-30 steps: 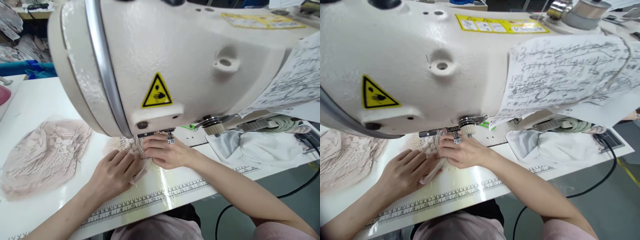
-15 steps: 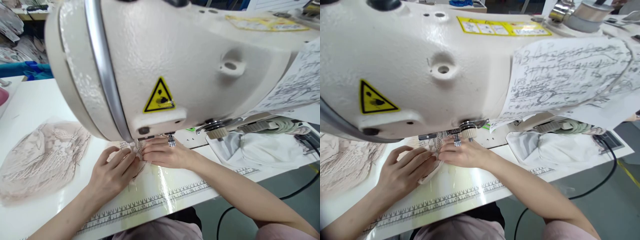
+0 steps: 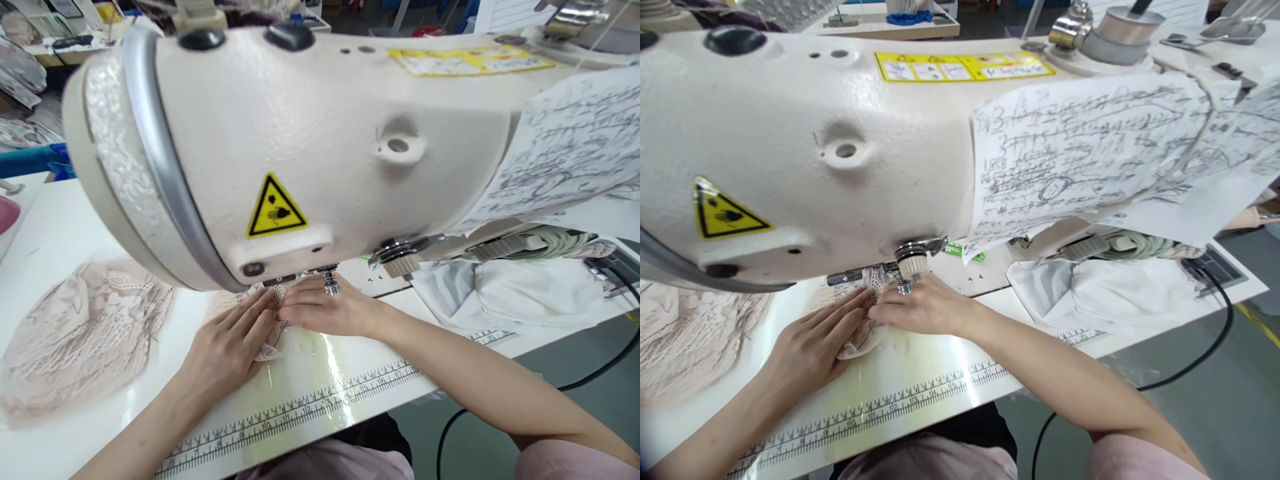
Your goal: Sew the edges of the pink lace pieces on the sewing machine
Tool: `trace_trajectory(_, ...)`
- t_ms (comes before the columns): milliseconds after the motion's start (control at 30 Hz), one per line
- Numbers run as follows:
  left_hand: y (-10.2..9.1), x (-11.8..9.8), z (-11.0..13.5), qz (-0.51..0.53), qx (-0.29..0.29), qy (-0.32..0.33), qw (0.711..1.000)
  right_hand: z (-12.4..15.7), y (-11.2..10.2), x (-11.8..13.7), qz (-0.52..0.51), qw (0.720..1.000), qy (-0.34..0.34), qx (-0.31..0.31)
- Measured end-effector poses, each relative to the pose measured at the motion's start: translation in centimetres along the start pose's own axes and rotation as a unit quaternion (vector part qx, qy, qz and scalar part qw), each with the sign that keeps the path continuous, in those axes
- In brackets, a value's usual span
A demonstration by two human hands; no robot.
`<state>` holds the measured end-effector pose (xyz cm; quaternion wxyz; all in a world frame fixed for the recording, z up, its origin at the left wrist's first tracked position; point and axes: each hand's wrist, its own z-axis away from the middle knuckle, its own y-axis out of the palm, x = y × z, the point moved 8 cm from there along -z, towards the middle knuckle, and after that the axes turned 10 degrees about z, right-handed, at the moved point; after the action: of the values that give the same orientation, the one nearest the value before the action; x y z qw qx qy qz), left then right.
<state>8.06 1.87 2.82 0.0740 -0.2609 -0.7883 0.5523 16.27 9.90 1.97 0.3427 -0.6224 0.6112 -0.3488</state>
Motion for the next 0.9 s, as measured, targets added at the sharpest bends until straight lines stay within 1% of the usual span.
trace_trajectory(100,0.2,0.0,0.0,0.004,0.000,-0.003,1.000,-0.3,-1.3,0.3,0.095,0.995,0.000,-0.038)
trace_trajectory(167,0.3,0.0,-0.1,-0.001,0.000,-0.003,1.000,-0.4,-1.8,0.4,0.121,0.991,-0.005,-0.048)
trace_trajectory(267,0.5,0.0,-0.1,0.002,0.001,-0.007,1.000,-0.5,-2.0,0.4,0.106,0.993,-0.015,-0.048)
trace_trajectory(400,0.3,0.1,-0.2,0.012,-0.015,-0.010,1.000,-0.4,-1.5,-0.2,0.092,0.996,0.002,-0.015)
trace_trajectory(467,0.3,0.1,-0.3,0.004,-0.013,-0.008,1.000,-0.4,-1.4,-0.2,0.085,0.996,0.006,-0.008)
trace_trajectory(667,0.5,0.2,-0.6,-0.030,-0.002,-0.004,1.000,-0.5,-1.3,-0.6,0.091,0.996,0.026,-0.002)
trace_trajectory(800,0.5,0.2,-0.7,-0.034,-0.007,-0.001,0.999,-0.3,-0.7,-0.8,0.050,0.999,0.016,-0.003)
trace_trajectory(900,0.5,0.3,-0.6,-0.031,-0.010,0.001,0.999,-0.1,-0.4,-1.0,0.037,0.999,0.022,-0.006)
